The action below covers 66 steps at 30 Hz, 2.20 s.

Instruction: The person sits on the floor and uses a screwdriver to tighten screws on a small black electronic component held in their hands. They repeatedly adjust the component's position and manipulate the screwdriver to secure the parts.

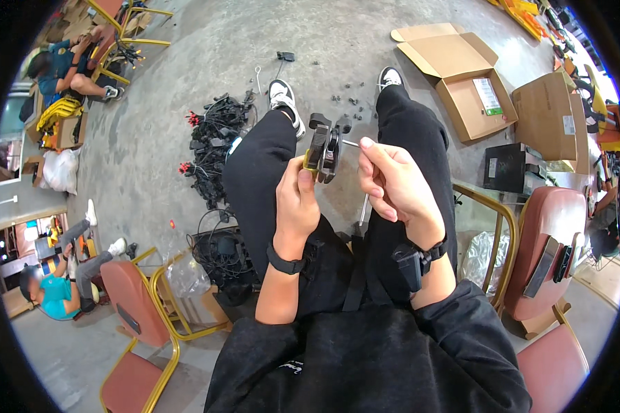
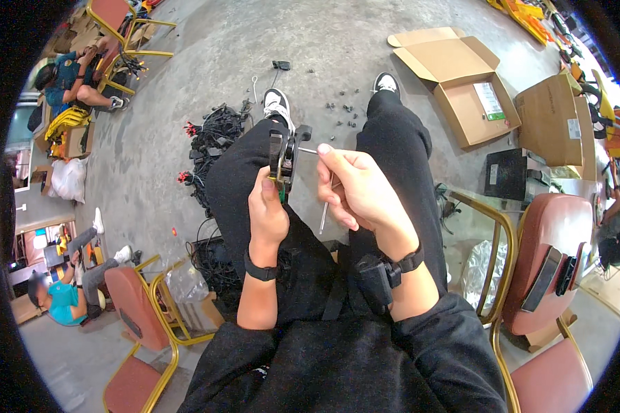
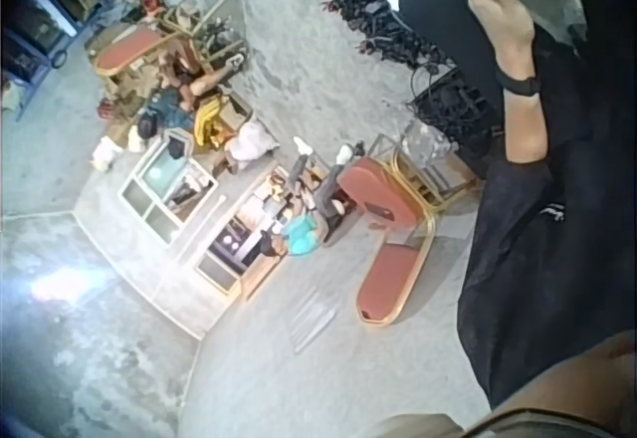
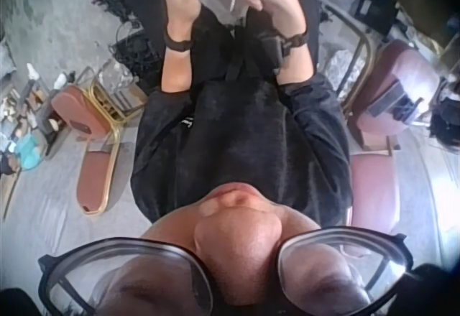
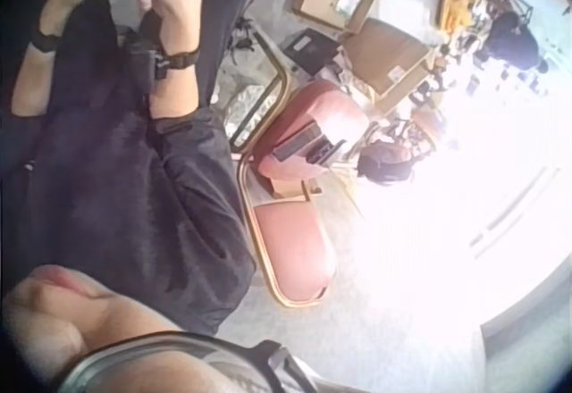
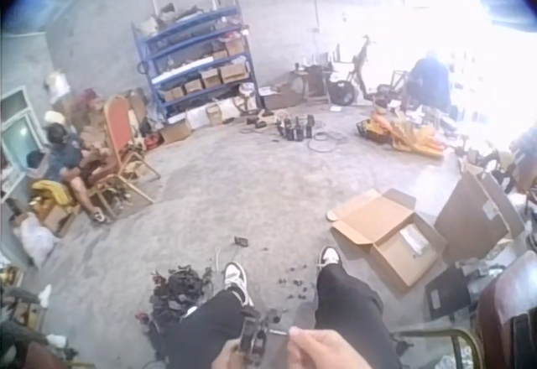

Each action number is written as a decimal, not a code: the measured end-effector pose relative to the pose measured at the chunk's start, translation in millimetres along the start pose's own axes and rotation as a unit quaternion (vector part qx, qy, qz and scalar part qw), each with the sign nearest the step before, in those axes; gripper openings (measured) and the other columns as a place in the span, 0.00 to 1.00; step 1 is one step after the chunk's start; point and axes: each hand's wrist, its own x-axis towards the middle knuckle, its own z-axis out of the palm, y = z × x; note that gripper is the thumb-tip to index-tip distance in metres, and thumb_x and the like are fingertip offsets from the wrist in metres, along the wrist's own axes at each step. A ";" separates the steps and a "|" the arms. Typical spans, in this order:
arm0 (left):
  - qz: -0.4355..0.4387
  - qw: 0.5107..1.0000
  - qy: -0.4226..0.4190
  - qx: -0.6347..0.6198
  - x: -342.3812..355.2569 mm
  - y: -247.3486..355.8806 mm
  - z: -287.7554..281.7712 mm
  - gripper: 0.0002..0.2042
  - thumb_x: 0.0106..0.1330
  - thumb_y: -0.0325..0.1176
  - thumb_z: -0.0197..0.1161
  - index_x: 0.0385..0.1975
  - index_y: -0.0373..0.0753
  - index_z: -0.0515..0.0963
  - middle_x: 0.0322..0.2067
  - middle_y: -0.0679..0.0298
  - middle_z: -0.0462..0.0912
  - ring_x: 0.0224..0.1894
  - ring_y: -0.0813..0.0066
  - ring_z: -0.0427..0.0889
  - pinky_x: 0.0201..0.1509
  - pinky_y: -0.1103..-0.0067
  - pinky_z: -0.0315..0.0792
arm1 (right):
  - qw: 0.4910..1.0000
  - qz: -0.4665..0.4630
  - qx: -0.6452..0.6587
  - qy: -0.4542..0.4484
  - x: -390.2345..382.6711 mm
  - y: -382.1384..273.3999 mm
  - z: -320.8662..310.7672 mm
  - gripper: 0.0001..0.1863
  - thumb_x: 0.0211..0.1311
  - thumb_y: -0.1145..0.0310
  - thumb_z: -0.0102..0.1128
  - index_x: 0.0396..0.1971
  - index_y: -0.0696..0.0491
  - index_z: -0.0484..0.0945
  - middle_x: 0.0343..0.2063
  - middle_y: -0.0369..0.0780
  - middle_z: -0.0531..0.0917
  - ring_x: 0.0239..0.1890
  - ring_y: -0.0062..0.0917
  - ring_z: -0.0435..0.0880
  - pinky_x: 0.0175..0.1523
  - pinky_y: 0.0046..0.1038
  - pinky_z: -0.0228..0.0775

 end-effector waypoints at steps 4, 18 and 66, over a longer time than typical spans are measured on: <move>-0.010 1.000 -0.016 -0.005 2.2 0.4 1.0 0.30 0.73 0.56 0.33 0.39 0.33 0.73 0.24 0.66 0.73 0.28 0.79 0.69 0.34 0.81 0.64 | 0.997 -0.022 -0.071 0.033 0.2 2.1 -0.1 0.21 0.71 0.54 0.44 0.23 0.54 0.67 0.10 0.33 0.67 0.04 0.17 0.65 0.08 0.20 0.53; -0.033 0.998 -0.039 -0.046 0.2 -5.4 1.9 0.30 0.72 0.57 0.32 0.35 0.34 0.72 0.25 0.66 0.73 0.28 0.79 0.71 0.34 0.81 0.67 | 0.953 -0.141 -0.226 0.143 -1.7 16.0 9.6 0.15 0.70 0.62 0.48 0.26 0.57 0.70 0.13 0.36 0.71 0.12 0.22 0.75 0.19 0.22 0.66; -0.091 0.963 -0.094 -0.235 233.8 46.7 -28.0 0.28 0.73 0.52 0.35 0.35 0.33 0.77 0.24 0.64 0.76 0.26 0.79 0.76 0.34 0.81 0.71 | 0.980 -0.130 -0.057 -0.140 143.4 -154.3 29.2 0.25 0.73 0.54 0.36 0.23 0.57 0.70 0.12 0.34 0.64 0.13 0.17 0.64 0.19 0.20 0.56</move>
